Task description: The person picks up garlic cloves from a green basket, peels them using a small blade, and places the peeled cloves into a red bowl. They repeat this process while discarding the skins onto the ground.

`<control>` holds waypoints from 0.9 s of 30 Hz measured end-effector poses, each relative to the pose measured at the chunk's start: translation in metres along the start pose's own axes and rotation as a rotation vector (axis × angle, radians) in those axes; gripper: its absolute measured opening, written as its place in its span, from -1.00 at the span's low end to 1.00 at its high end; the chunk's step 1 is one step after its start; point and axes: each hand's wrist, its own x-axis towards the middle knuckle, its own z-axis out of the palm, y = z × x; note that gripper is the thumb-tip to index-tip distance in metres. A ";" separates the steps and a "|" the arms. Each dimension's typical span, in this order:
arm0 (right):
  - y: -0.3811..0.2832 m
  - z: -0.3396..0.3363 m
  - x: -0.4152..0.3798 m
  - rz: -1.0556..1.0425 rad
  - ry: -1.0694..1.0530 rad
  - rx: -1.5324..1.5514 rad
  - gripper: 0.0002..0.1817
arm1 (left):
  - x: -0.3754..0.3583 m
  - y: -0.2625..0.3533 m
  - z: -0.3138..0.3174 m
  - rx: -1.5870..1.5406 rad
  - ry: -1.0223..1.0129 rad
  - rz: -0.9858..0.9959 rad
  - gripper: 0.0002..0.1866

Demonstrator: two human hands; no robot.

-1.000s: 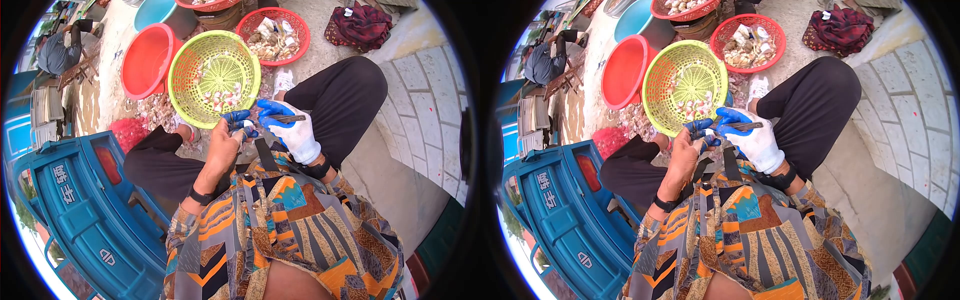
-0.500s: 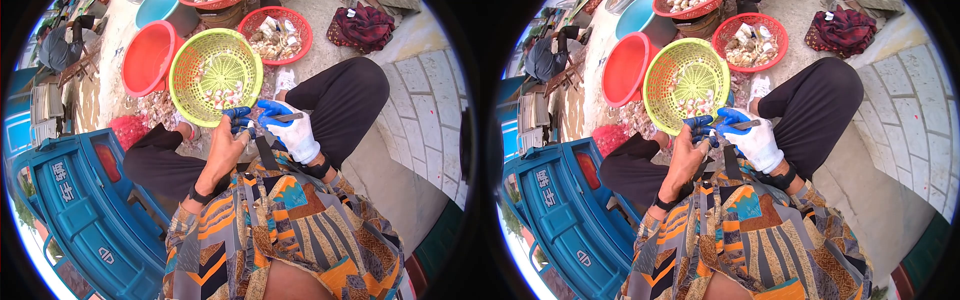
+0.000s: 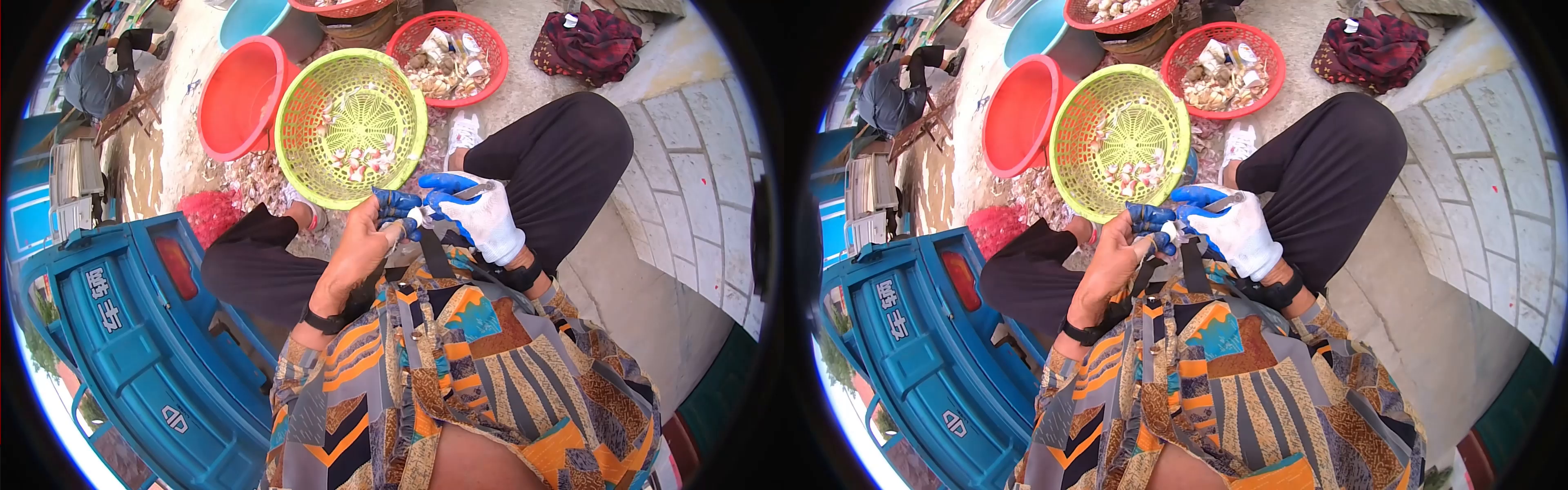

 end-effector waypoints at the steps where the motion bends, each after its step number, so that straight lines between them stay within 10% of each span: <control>1: 0.002 -0.006 0.001 -0.018 -0.033 -0.022 -0.69 | -0.002 0.003 0.000 -0.040 -0.025 -0.028 -0.74; 27: 0.009 -0.008 0.009 0.041 -0.064 0.236 -0.70 | 0.000 -0.004 -0.002 -0.008 -0.025 0.130 -0.67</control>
